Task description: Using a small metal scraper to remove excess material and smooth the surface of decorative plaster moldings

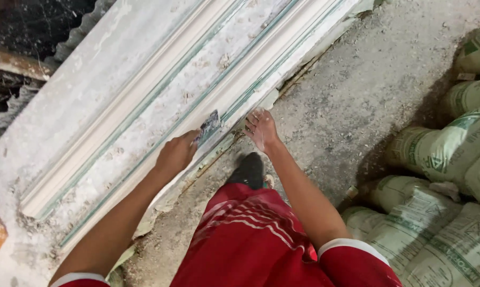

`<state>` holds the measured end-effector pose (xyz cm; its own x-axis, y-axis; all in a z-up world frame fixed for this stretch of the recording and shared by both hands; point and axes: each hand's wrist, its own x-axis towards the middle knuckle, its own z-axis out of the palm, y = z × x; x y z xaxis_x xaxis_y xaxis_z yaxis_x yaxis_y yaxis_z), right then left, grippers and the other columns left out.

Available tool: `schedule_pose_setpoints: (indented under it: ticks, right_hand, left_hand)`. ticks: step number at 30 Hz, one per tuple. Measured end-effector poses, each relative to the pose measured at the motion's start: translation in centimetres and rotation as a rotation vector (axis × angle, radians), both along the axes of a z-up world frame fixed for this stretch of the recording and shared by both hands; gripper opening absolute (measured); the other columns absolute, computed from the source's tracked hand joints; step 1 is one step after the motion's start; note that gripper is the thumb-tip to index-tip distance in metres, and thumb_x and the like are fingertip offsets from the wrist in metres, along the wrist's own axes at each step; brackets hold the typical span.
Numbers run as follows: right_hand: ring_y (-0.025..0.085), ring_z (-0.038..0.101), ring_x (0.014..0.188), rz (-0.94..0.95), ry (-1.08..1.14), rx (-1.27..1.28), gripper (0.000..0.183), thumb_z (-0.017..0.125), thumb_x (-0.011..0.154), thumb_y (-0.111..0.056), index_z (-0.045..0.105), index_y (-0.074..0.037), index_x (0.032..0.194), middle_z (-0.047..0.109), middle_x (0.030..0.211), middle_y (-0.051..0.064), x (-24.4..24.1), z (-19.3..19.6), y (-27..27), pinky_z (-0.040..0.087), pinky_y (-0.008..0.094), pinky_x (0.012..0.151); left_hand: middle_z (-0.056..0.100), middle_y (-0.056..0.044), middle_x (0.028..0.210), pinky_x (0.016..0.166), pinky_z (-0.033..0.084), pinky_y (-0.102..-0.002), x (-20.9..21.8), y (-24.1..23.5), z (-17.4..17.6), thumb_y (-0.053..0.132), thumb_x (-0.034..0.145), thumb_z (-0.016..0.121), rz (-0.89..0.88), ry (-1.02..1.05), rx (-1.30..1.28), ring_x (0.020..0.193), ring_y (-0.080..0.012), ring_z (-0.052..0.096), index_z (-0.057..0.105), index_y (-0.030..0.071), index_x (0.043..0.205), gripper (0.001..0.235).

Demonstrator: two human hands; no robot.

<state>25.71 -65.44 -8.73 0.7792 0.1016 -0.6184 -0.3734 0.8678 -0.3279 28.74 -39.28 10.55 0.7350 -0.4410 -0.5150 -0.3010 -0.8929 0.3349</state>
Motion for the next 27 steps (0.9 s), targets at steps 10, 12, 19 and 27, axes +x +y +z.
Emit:
schedule_pose_setpoints:
  ticks: [10,12,19,27]
  right_hand:
    - [0.046,0.023,0.154,0.013,0.076,-0.025,0.086,0.028,0.102,-0.067,0.0,-0.017,0.167,0.022,0.165,0.026,2.0,3.5,-2.4,0.016,0.063,0.124]
    - [0.049,0.012,0.156,0.068,0.097,-0.02,0.079,0.024,0.107,-0.053,-0.018,-0.019,0.164,0.006,0.17,0.029,2.1,4.5,-4.2,0.012,0.062,0.125]
    - [0.05,0.005,0.156,-0.027,0.122,-0.128,0.082,0.033,0.105,-0.051,-0.011,-0.016,0.165,0.0,0.171,0.027,5.0,4.0,-14.1,0.003,0.066,0.126]
    - [0.044,0.012,0.157,-0.112,0.155,-0.252,0.074,0.023,0.107,-0.054,0.001,-0.013,0.166,0.009,0.172,0.019,11.8,2.7,-24.5,0.016,0.06,0.127]
  left_hand:
    - [0.072,-0.016,0.118,0.093,0.056,-0.06,12.4,-26.8,-5.0,0.007,0.098,0.053,-0.139,-0.259,-0.198,0.109,-0.0402,0.07,0.057,0.007,0.141,0.043]
    - [0.074,-0.015,0.105,0.082,0.059,-0.059,15.0,-32.4,-6.5,0.011,0.098,0.055,-0.072,-0.257,-0.316,0.096,-0.0427,0.074,0.065,0.008,0.119,0.024]
    - [0.069,-0.018,0.117,0.087,0.058,-0.064,19.2,-37.6,-7.9,0.01,0.099,0.052,-0.241,-0.241,-0.315,0.101,-0.0474,0.072,0.056,0.01,0.137,0.039]
    - [0.032,-0.011,0.164,0.086,0.056,-0.064,11.1,-21.8,2.6,-0.009,0.089,0.049,-0.369,0.116,0.108,0.108,-0.0475,0.065,0.022,0.023,0.164,0.086]
